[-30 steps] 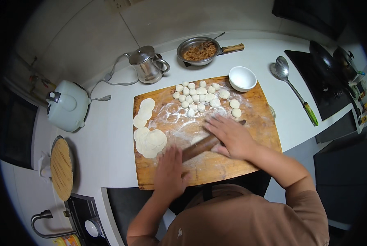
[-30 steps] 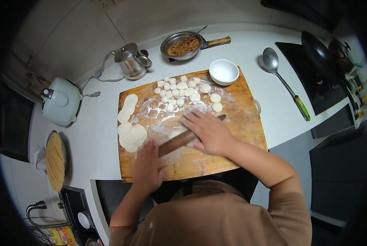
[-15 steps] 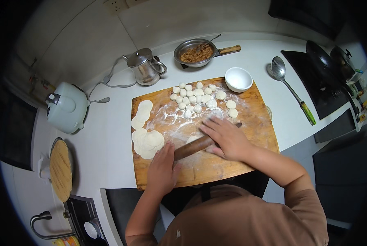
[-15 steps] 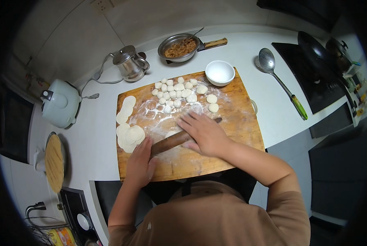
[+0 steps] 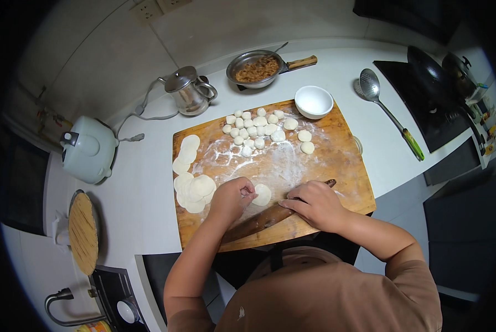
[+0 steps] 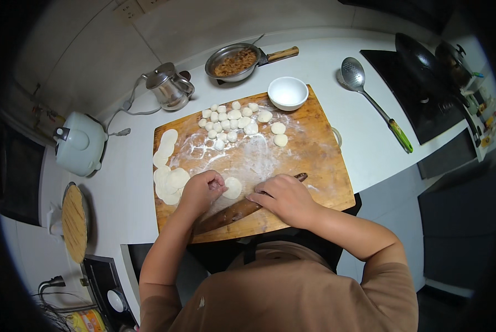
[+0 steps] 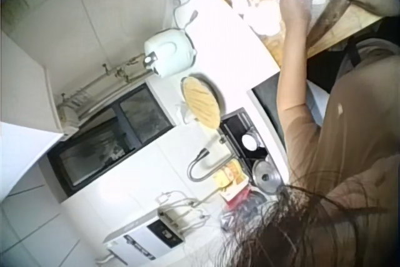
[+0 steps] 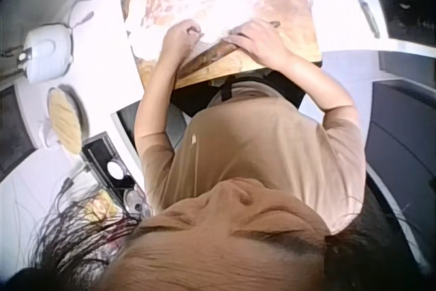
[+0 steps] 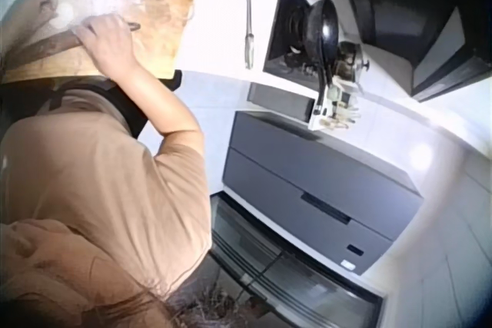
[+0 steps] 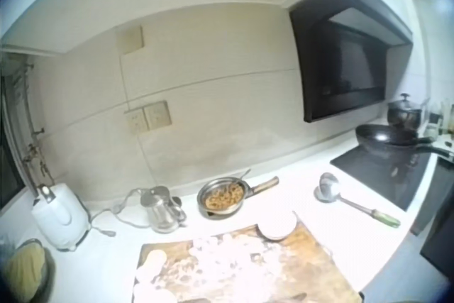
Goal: The person rolls small dough balls into flat circular wrappers using a rolling pin on a floured wooden board. They then scoop a meat filling from a metal bowl and place it onto the center of a wrapper, beginning to fold the edges to form a dumpling.
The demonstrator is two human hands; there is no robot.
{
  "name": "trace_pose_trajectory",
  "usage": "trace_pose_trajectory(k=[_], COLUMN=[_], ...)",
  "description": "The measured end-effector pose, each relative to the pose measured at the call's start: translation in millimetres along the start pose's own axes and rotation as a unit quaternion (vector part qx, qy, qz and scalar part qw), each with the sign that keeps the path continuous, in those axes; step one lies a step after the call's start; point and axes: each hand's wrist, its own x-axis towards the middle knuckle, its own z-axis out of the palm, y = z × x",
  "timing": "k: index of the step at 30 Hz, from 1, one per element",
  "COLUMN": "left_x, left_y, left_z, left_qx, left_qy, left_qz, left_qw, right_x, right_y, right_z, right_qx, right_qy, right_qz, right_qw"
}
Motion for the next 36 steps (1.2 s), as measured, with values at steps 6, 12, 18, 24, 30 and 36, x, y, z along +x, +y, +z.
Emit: trace_pose_trajectory(k=[6,12,18,24,30,36], left_x=[-13.5,-54.5,-83.2,-18.7,-35.5,-90.2], left_y=[13.8,11.9,12.3,-10.4,-2.3,-4.3], left_z=[4.7,1.7,15.3,6.4,2.4,17.5], left_qx=[-0.051,0.05,0.222,0.296,0.285,0.27], left_qy=[0.034,0.023,-0.015,0.115,0.056,-0.003], left_qz=[0.142,0.202,0.15,0.095,0.087,0.065], left_qw=[0.988,0.978,0.963,0.943,0.953,0.961], right_x=[-8.6,-22.5,-9.2,47.3,33.3,6.9], right_y=[-3.3,2.1,15.2,44.8,31.2,0.1], right_z=[-13.1,-20.8,-21.6,1.4,-4.3,-13.0], right_qx=[-0.006,-0.016,0.006,-0.1,-0.098,-0.047], right_qy=[0.002,-0.025,-0.101,-0.06,-0.076,-0.129], right_qz=[0.014,0.039,0.069,0.096,0.104,0.068], right_qw=[1.0,0.999,0.992,0.989,0.987,0.988])
